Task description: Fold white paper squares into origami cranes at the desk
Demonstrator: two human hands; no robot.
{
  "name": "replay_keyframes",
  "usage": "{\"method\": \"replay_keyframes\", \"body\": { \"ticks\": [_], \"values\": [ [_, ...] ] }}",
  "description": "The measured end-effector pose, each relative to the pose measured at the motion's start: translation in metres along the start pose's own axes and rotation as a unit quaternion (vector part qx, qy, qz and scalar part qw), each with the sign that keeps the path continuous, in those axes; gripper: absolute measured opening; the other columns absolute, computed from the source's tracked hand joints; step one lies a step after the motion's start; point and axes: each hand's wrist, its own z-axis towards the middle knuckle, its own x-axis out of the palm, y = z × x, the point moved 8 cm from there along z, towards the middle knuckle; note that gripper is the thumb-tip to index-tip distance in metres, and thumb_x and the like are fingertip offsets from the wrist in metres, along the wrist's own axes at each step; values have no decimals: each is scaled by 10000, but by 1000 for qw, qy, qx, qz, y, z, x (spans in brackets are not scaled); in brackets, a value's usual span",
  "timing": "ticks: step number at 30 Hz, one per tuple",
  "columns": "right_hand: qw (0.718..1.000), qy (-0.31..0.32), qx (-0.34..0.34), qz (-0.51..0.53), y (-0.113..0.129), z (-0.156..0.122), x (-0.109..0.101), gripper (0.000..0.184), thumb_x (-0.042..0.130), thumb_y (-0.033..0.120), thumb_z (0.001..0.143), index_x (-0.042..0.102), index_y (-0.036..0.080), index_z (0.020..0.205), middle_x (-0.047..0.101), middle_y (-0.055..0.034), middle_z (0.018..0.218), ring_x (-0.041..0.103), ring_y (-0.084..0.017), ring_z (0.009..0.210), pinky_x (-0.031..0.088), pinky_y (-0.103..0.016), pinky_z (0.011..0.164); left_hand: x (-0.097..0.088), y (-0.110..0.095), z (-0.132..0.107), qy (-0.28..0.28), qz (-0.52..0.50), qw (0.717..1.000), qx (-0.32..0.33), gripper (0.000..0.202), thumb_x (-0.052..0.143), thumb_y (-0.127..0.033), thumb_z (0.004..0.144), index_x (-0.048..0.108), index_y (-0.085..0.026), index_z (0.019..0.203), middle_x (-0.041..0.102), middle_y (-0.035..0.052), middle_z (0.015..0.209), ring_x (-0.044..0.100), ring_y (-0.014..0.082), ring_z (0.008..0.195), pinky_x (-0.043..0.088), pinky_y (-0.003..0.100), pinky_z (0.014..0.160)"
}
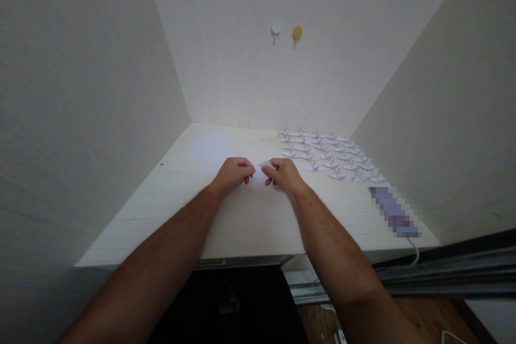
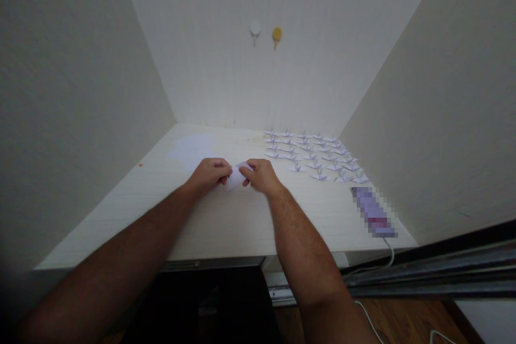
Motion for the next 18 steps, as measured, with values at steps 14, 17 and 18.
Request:
{"method": "replay_keyframes", "body": {
  "ticks": [14, 17, 18],
  "values": [
    [985, -22, -40, 169, 1, 4, 4, 181, 671, 269, 699, 734, 152, 821, 665, -5, 576, 622, -100, 500, 501, -199, 502, 2, 11, 2, -32, -157, 985, -61, 81, 588, -194, 599, 532, -170, 544, 460, -45, 384, 361, 72, 347, 192, 220, 388],
    [979, -33, -48, 194, 3, 4, 3, 131, 675, 220, 660, 734, 157, 758, 675, -4, 576, 628, -103, 499, 516, -204, 512, 2, 11, 2, -37, -181, 981, -63, 86, 597, -191, 588, 528, -167, 544, 459, -47, 392, 370, 70, 351, 204, 214, 381],
    [978, -35, -51, 201, 4, 5, 2, 116, 676, 206, 647, 733, 159, 736, 678, -3, 576, 631, -105, 501, 521, -206, 516, 2, 10, 2, -39, -187, 980, -65, 88, 601, -193, 588, 529, -166, 545, 457, -47, 392, 369, 69, 351, 205, 214, 378]
  ]
}}
